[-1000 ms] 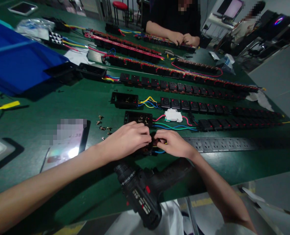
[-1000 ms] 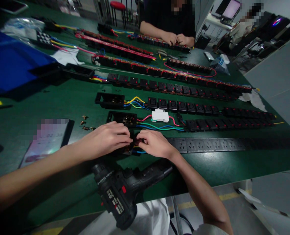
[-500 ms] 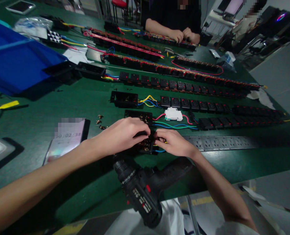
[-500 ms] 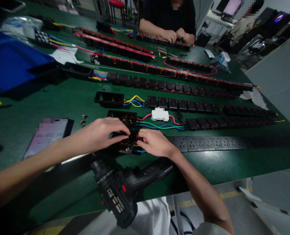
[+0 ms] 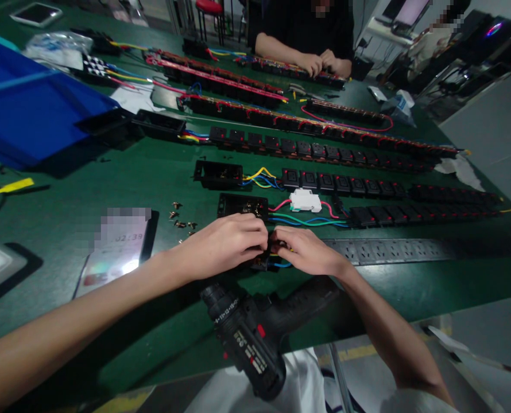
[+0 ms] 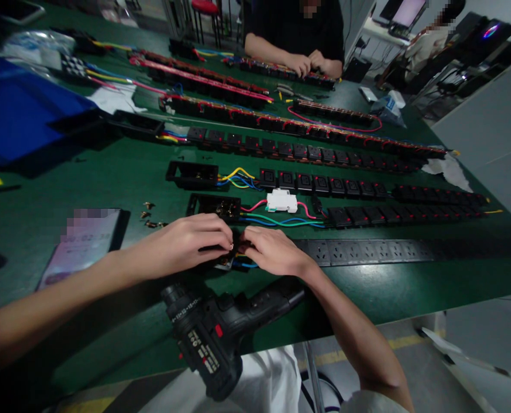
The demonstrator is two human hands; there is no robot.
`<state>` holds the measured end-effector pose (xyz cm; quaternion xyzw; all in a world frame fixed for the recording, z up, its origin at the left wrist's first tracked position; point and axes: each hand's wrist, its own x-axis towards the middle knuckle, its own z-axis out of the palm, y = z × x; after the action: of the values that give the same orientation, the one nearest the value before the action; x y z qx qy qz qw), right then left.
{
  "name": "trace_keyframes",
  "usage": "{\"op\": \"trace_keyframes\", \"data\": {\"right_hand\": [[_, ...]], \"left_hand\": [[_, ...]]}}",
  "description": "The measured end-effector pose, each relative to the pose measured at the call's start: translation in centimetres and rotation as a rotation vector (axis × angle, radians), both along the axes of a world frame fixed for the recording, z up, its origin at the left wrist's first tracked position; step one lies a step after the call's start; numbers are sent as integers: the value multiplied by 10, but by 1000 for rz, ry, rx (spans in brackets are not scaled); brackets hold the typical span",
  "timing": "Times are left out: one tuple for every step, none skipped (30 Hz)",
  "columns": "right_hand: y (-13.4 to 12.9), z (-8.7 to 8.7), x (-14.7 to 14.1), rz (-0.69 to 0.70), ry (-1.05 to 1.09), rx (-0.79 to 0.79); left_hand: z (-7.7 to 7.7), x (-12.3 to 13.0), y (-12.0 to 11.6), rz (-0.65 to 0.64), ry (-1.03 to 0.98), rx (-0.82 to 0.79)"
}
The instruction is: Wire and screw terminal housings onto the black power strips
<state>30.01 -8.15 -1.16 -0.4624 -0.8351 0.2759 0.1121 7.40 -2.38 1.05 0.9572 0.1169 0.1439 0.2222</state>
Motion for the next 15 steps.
{"op": "trace_keyframes", "data": {"right_hand": [[0,0,0,-1,1,1],[0,0,0,-2,2,2],[0,0,0,-3,3,4],[0,0,-1,-4,5,5],[0,0,-1,-6,6,5],[0,0,-1,-8,9,5],[0,0,-1,-8,12,5],[0,-1,-1,-8,15,6],[0,-1,-1,-7,18,7],[0,-1,-1,-7,22,8],[0,-1,-1,-7,26,10],[0,-1,-1,-7,31,10],[0,-1,-1,-7,34,8],[0,0,-1,-7,37,6],[0,0,-1,-8,37,4]], "left_hand": [[0,0,0,-2,5,-3],[-1,0,0,-2,10,-5],[-1,0,0,-1,14,-9],[-2,0,0,2,16,-14],[-2,0,0,5,17,-20],[-2,0,1,8,17,-25],[-3,-1,1,11,18,-29],[-3,-1,1,12,18,-30],[-3,-1,2,11,16,-29],[-3,0,2,13,13,-24],[-3,0,2,13,9,-14],[-2,0,1,11,5,1],[-2,0,1,6,3,22],[-1,-1,1,0,3,46],[-1,-1,0,-9,7,71]]}}
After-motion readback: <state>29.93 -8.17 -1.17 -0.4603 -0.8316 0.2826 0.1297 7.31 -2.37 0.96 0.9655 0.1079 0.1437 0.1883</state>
